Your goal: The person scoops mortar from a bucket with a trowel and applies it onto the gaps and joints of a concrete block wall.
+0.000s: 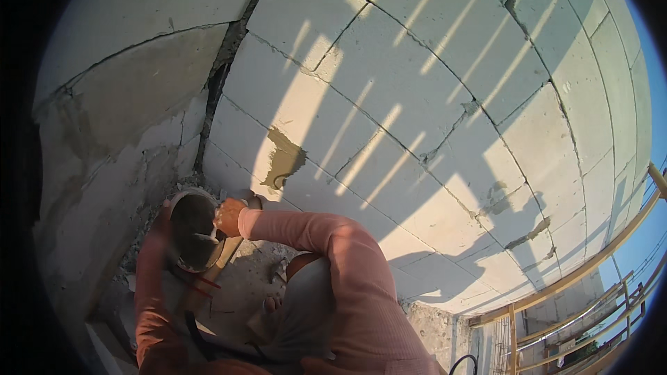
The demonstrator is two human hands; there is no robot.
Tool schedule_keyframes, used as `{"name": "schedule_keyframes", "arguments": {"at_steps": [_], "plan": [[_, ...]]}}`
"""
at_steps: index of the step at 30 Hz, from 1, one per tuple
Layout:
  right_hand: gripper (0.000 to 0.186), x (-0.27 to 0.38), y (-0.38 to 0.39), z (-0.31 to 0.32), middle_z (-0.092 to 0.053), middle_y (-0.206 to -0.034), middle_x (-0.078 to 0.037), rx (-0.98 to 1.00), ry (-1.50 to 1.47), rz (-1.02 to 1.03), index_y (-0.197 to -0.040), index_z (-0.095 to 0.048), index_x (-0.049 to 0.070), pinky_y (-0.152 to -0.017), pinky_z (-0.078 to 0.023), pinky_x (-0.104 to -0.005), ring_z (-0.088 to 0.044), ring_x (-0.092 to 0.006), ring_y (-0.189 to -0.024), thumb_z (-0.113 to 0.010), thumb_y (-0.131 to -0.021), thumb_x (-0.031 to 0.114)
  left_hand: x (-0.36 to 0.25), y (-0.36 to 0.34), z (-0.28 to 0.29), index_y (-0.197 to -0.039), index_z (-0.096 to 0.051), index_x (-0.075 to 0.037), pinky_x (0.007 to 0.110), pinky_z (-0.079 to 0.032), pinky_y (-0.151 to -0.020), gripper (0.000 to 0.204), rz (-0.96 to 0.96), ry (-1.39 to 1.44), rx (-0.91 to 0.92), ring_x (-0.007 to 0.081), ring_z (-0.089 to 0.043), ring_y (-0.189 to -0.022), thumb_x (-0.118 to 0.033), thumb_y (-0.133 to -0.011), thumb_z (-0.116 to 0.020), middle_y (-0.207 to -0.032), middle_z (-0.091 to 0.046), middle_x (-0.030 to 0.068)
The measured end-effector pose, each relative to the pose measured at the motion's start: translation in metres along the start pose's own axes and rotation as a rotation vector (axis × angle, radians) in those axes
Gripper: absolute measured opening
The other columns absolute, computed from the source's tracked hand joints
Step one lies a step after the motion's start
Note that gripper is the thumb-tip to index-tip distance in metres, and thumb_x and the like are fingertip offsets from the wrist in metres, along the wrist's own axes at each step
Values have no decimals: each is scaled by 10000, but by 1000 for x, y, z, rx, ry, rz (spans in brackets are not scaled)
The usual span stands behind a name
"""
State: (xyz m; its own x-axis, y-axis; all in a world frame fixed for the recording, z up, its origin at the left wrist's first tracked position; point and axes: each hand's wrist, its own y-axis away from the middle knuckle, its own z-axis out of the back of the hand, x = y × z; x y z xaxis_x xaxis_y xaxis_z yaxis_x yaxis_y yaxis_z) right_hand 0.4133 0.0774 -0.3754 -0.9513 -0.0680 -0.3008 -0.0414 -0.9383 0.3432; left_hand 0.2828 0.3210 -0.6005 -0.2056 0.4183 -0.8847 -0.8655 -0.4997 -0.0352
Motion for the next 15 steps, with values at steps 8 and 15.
{"name": "schedule_keyframes", "arguments": {"at_steps": [8, 15], "plan": [[497, 29, -16, -12, -714, -944, -191, 12, -381, -104, -909, -718, 25, -878, -524, -492, -682, -390, -971, -573, -900, 500, -73, -1, 7, -1332, -579, -7, 442, -345, -1125, 722, 173, 26, -46, 408, -478, -1327, -565, -1041, -225, -1342, -574, 267], [543, -2, -8, 8, -723, -1049, -191, 90, -341, -285, -991, -738, 35, -898, -530, -490, -686, -369, -1025, -597, -869, 545, -73, 3, 18, -1393, -530, -51, 466, -346, -1116, 741, -17, 88, 1, 424, -453, -1334, -624, -1012, -257, -1423, -513, 250]]}}
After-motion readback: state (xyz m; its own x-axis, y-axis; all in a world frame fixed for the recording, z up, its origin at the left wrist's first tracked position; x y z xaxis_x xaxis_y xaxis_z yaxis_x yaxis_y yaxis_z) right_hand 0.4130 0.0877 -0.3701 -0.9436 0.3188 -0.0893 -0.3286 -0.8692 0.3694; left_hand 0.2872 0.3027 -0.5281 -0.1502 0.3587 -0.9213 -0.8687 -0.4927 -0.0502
